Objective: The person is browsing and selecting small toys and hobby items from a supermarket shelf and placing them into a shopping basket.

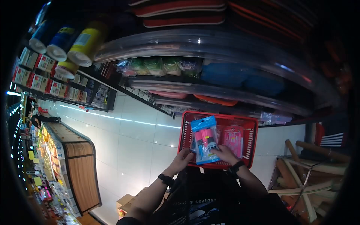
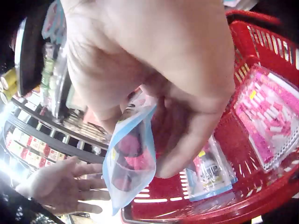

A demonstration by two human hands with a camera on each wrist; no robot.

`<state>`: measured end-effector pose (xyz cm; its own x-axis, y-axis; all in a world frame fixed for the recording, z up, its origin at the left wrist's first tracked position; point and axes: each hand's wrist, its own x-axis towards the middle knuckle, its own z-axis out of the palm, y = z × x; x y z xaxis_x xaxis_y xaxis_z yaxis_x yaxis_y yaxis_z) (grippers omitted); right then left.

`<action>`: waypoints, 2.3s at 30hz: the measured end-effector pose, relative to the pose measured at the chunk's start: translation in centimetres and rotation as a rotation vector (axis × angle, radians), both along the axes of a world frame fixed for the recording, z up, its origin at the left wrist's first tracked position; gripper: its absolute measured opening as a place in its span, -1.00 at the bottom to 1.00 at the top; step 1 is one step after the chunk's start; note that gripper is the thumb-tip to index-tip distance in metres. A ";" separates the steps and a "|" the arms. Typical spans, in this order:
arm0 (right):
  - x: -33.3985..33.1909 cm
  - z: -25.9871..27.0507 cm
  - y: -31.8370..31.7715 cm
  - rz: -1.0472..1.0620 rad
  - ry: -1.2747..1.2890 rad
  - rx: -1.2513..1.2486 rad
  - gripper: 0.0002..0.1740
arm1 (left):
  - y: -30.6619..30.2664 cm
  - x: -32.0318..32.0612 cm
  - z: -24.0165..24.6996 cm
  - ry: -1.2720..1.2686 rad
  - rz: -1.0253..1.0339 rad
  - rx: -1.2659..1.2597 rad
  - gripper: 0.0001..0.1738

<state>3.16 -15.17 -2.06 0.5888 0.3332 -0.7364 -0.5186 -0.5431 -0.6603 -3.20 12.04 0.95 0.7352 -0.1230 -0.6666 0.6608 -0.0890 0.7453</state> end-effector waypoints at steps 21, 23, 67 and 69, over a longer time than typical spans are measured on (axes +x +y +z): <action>-9.1 14.2 -6.8 -0.367 -0.342 0.284 -0.54 | -7.5 1.7 11.6 -0.137 -0.458 -0.324 -0.52; -10.1 14.9 -7.1 -0.447 -0.355 0.305 -0.61 | -8.0 1.4 13.1 -0.135 -0.491 -0.391 -0.50; 23.1 17.5 -25.3 -0.179 -1.072 -0.452 -0.10 | -16.9 -7.9 6.1 -0.090 -0.085 0.047 -0.49; 23.7 15.6 -25.9 -0.191 -1.147 -0.511 -0.16 | -16.5 -8.5 4.3 -0.139 -0.131 0.054 -0.50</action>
